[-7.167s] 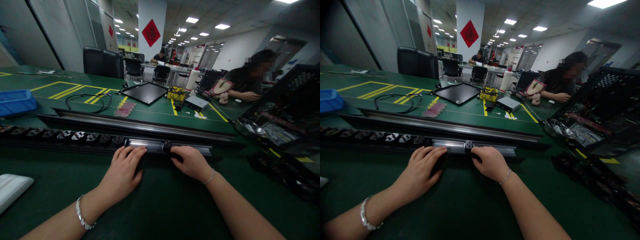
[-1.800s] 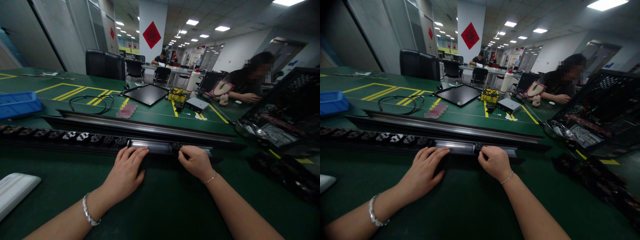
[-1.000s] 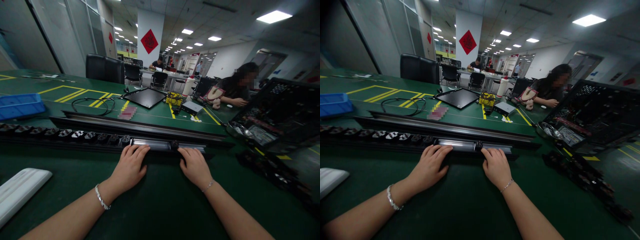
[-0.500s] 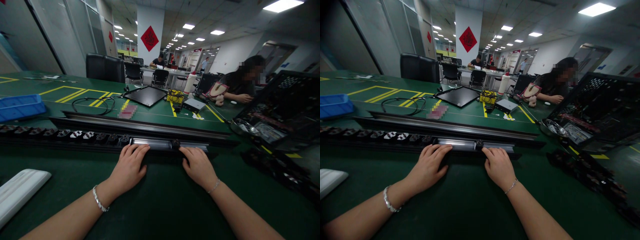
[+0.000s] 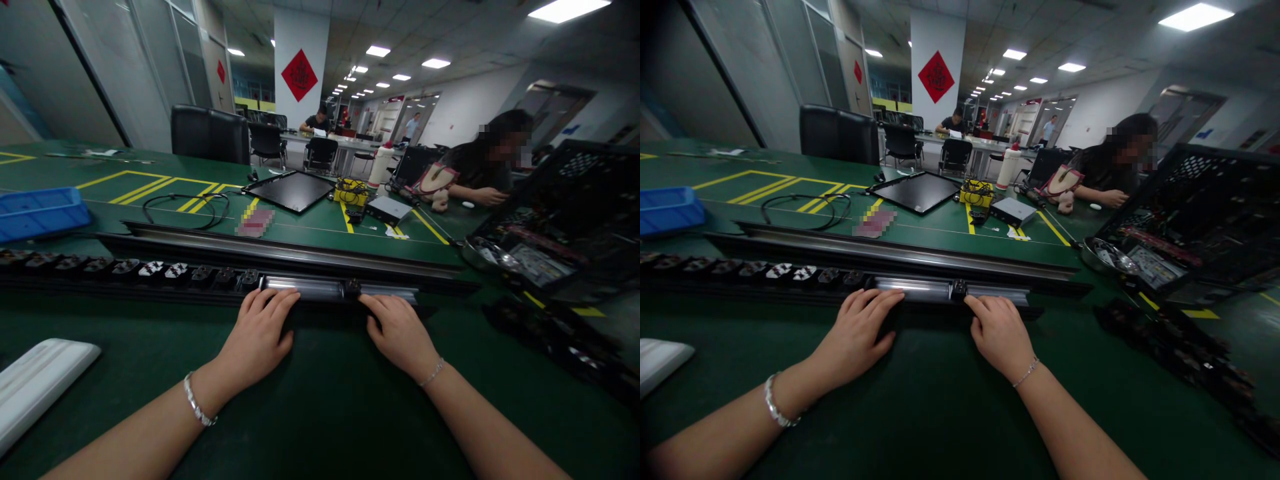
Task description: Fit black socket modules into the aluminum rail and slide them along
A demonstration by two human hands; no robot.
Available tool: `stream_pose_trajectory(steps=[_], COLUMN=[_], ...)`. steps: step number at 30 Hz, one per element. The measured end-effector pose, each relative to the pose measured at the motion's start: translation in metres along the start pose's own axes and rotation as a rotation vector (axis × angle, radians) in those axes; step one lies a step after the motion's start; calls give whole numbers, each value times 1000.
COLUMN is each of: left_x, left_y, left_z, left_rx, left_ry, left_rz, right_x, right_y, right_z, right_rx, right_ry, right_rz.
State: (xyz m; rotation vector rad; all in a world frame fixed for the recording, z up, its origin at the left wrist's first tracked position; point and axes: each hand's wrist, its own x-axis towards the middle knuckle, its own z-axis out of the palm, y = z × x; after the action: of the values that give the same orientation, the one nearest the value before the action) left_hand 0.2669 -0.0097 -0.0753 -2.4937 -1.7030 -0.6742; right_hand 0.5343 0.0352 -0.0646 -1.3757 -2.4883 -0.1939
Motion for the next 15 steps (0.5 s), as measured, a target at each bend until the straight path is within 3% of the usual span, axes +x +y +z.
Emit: stream_pose_trajectory(steps=[15], left_x=[0], left_y=[1], left_z=[-1], left_rx=[-6], left_ry=[-4], left_rz=[-7], right_x=[-1], right_y=[3], right_z=[3], right_rx=[-7], right_ry=[9], right_rz=[-2])
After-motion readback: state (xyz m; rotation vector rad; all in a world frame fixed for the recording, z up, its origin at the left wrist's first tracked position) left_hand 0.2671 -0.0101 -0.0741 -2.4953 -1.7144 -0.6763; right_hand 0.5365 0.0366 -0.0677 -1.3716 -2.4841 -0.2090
